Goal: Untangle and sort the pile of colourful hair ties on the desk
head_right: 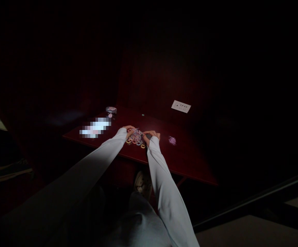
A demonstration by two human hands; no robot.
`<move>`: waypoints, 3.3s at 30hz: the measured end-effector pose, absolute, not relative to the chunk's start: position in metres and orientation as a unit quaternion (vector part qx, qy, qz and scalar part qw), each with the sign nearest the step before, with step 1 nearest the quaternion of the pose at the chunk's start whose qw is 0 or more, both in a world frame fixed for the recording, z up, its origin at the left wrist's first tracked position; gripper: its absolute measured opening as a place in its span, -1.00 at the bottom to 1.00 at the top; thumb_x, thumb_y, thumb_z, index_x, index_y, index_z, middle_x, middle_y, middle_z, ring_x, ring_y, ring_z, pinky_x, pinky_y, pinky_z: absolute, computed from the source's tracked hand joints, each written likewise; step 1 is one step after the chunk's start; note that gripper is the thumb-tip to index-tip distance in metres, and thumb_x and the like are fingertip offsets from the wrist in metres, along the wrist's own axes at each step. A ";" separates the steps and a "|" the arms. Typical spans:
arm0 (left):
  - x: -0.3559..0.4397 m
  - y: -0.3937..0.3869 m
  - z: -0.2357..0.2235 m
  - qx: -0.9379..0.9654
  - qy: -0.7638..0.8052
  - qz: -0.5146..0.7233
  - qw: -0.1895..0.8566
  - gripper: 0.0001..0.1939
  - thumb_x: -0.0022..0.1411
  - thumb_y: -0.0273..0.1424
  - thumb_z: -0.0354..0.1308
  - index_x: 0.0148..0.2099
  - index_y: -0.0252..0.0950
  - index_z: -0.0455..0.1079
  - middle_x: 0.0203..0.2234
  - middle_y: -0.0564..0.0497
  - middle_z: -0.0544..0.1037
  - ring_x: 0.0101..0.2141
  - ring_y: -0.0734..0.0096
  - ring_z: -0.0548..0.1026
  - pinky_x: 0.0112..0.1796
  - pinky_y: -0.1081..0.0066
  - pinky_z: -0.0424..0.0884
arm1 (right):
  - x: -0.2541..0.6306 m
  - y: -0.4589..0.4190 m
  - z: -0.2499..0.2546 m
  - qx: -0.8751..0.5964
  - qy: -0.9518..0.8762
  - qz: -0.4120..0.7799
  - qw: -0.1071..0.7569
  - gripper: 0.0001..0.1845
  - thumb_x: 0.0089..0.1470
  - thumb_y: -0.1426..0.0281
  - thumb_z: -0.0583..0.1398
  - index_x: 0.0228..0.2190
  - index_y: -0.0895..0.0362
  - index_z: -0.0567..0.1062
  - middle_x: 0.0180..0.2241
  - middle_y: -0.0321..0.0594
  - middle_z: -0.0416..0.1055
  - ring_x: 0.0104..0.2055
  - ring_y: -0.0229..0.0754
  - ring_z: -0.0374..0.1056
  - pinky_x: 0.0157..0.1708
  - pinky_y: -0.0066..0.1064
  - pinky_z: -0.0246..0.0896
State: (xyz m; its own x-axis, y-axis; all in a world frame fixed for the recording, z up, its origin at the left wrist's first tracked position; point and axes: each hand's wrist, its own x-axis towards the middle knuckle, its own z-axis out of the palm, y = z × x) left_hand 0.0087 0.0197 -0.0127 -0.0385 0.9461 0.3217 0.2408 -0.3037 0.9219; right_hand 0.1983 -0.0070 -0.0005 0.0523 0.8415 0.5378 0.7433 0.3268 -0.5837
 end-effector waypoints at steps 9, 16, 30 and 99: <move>0.008 0.024 -0.017 0.603 0.489 0.542 0.320 -0.90 0.16 -0.38 0.36 -0.28 -0.31 0.64 -0.61 0.12 0.48 -0.52 0.52 0.39 -0.48 0.54 0.27 | 0.216 -0.017 0.017 -0.689 -0.571 0.044 0.443 -0.76 0.11 0.22 0.23 -0.31 0.04 0.69 -0.14 -0.16 0.61 0.00 0.04 0.25 0.06 -0.15 0.01; 0.007 0.024 -0.015 0.603 0.496 0.533 0.327 -0.90 0.16 -0.42 0.34 -0.27 -0.32 0.66 -0.59 0.10 0.51 -0.52 0.51 0.39 -0.46 0.53 0.30 | 0.241 -0.013 0.021 -0.779 -0.508 -0.026 0.366 -0.73 0.17 0.25 0.20 -0.26 0.07 0.68 -0.04 0.01 0.55 0.11 0.20 0.17 0.06 -0.04 -0.04; 0.008 0.025 -0.016 0.613 0.500 0.521 0.320 -0.88 0.18 -0.41 0.34 -0.25 -0.34 0.66 -0.59 0.10 0.51 -0.51 0.49 0.42 -0.45 0.53 0.30 | 0.235 -0.011 0.019 -0.693 -0.579 -0.011 0.428 -0.71 0.26 0.20 0.17 -0.24 0.03 0.67 -0.14 -0.09 0.55 0.01 0.09 0.22 0.09 -0.06 0.06; 0.002 0.006 -0.003 0.584 0.611 0.501 0.188 -0.96 0.19 -0.41 0.35 -0.28 -0.20 0.63 -0.44 0.04 0.65 -0.26 0.28 0.52 -0.09 0.34 0.38 | 0.250 -0.006 0.010 -0.735 -0.517 -0.020 0.438 -0.76 0.08 0.19 0.19 -0.37 0.03 0.60 -0.16 -0.09 0.57 -0.01 0.08 0.18 0.10 -0.05 0.05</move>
State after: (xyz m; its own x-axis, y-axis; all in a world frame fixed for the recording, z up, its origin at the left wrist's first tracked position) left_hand 0.0017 0.0058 -0.0034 -0.2477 0.9014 0.3551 0.5255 -0.1829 0.8309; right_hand 0.2504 -0.0059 0.0098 0.4647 0.7427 0.4821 0.7776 -0.0819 -0.6234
